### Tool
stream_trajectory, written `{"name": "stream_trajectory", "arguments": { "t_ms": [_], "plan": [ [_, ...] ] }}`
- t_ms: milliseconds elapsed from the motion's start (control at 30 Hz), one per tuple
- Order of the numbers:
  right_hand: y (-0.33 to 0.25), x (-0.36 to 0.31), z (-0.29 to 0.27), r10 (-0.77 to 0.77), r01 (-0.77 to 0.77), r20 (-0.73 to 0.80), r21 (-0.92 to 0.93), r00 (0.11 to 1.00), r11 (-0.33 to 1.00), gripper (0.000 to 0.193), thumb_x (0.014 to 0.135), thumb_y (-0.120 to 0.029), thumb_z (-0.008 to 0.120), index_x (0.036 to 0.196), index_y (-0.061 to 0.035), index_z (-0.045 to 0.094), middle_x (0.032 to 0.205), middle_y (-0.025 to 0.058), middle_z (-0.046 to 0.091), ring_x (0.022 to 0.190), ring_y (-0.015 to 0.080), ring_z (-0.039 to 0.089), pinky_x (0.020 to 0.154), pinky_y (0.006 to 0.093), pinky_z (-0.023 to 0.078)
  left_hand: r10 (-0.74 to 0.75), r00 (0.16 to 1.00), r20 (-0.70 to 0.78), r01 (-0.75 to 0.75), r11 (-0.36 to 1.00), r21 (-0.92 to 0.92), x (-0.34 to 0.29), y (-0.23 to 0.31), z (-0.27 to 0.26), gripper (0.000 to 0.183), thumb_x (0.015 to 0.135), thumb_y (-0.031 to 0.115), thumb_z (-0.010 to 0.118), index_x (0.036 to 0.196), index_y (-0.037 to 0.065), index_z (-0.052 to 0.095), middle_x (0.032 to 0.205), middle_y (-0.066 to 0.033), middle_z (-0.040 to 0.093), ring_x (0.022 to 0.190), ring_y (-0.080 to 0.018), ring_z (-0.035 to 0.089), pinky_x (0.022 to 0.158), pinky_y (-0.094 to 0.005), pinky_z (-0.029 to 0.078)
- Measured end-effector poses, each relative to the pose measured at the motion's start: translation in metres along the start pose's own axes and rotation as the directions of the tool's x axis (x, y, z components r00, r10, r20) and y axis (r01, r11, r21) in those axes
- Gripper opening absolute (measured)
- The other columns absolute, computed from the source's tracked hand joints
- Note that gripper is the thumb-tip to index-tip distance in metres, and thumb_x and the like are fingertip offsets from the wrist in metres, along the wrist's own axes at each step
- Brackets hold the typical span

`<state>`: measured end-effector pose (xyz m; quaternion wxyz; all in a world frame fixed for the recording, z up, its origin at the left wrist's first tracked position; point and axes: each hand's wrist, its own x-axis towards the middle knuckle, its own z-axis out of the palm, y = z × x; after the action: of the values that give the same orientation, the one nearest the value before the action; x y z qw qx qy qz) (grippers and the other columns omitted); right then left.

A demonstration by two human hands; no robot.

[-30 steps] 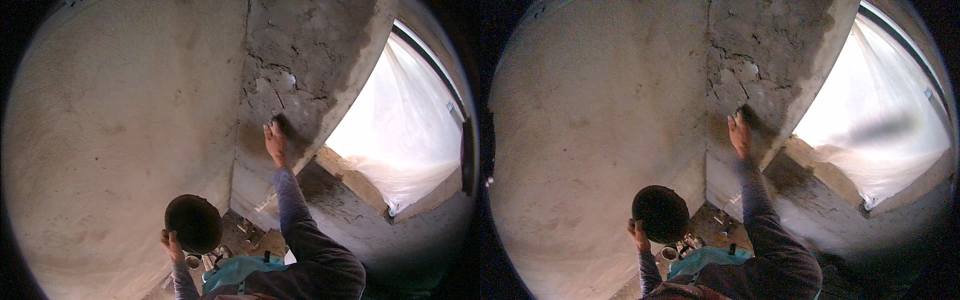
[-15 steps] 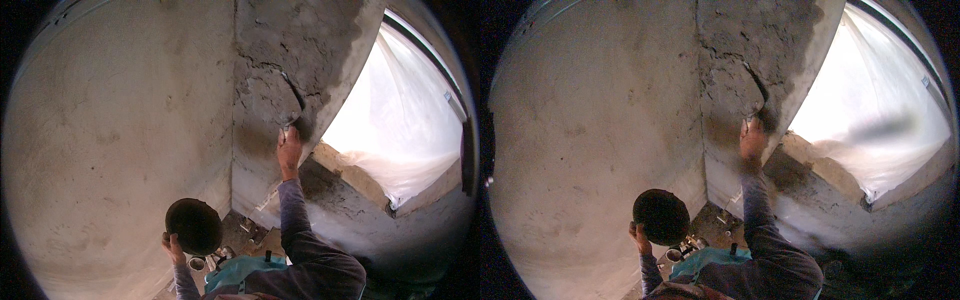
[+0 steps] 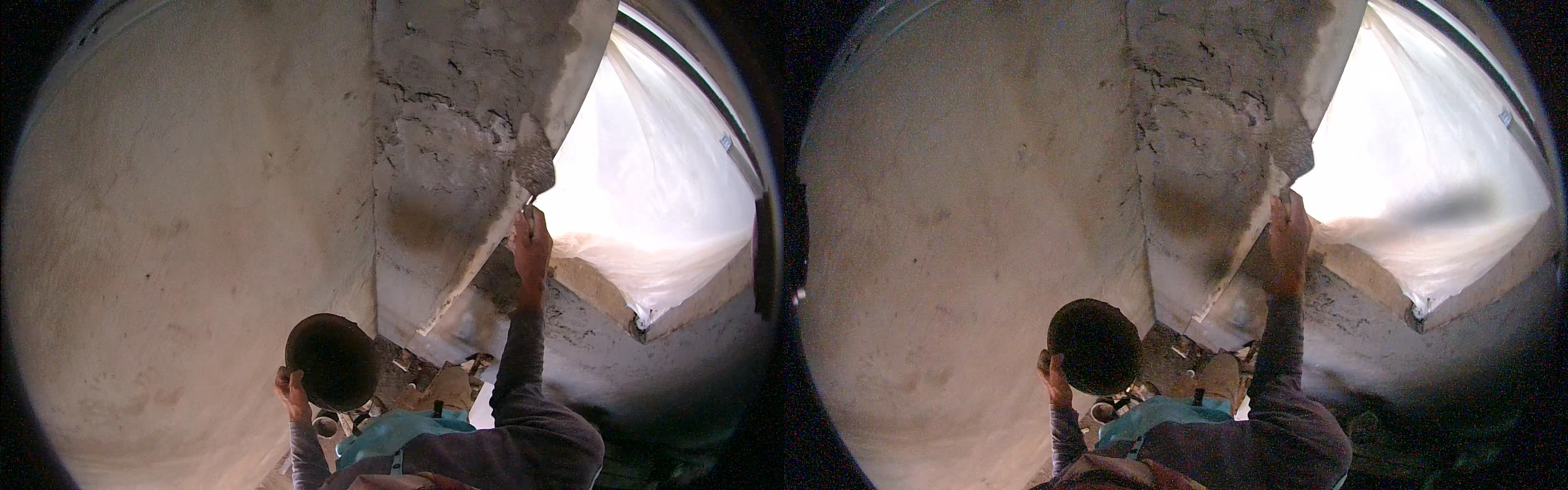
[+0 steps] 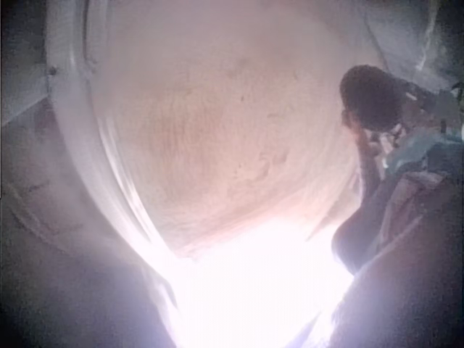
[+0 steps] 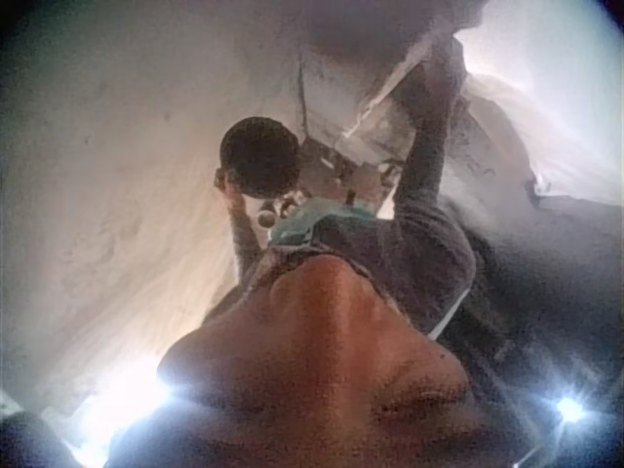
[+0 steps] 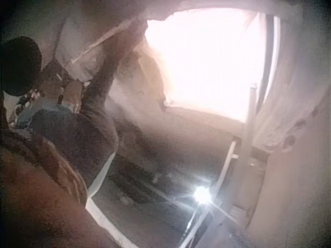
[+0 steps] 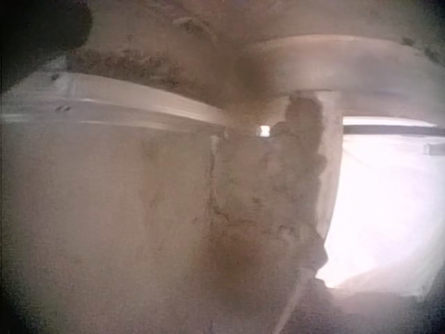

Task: The person applies plaster to a wall using a trowel and a head pan. They repeatedly scoop plaster from the pan and spread it onto the wall surface, smoothing it with the trowel.

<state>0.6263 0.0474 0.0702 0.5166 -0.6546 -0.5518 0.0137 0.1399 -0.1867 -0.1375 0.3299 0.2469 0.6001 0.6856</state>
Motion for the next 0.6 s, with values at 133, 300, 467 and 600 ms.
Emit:
{"name": "stream_trajectory", "arguments": {
  "t_ms": [133,300,467,600],
  "plan": [
    [-0.012,-0.038,0.011,-0.049,0.044,-0.090,-0.059,0.995,0.997,0.040,0.105,-0.032,0.061,0.130,-0.0009,0.059,0.103,0.0178,0.070,0.086,0.0265,0.069,0.075,0.0419,0.054,0.009,0.996,0.090,-0.001,0.996,-0.085,0.000,0.000,0.003,0.027,0.086,0.007,0.067,0.075,0.013,0.044,0.076,0.0074,0.043,0.072,-0.0063,0.037,0.063,-0.0273,0.031],
    [-0.019,-0.130,0.021,-0.121,0.263,0.724,-0.086,0.679,0.961,0.035,0.102,-0.033,0.061,0.123,-0.0046,0.061,0.107,0.0226,0.070,0.098,0.0448,0.068,0.082,0.0513,0.054,0.018,0.996,0.092,-0.034,0.983,0.180,0.015,0.001,0.019,0.027,0.084,0.010,0.068,0.074,0.011,0.044,0.074,0.0055,0.041,0.069,-0.0089,0.036,0.060,-0.0294,0.030],
    [-0.021,-0.225,0.080,-0.364,0.455,0.886,0.208,0.287,0.866,0.032,0.097,-0.032,0.062,0.110,-0.0034,0.063,0.093,0.0211,0.068,0.086,0.0416,0.070,0.068,0.0568,0.056,0.184,0.937,0.296,-0.232,0.963,0.135,0.028,0.013,0.067,0.021,0.085,0.013,0.066,0.077,0.004,0.049,0.073,0.0021,0.040,0.069,-0.0121,0.038,0.060,-0.0320,0.034],
    [-0.018,-0.280,0.106,-0.348,0.643,0.867,0.042,0.357,0.765,0.029,0.093,-0.025,0.063,0.113,-0.0044,0.062,0.092,0.0228,0.067,0.086,0.0419,0.070,0.069,0.0555,0.056,0.198,0.890,0.410,-0.313,0.920,0.235,0.034,0.029,0.094,0.020,0.085,0.015,0.067,0.081,0.003,0.052,0.074,0.0001,0.045,0.070,-0.0135,0.042,0.060,-0.0342,0.037]
  ]
}}
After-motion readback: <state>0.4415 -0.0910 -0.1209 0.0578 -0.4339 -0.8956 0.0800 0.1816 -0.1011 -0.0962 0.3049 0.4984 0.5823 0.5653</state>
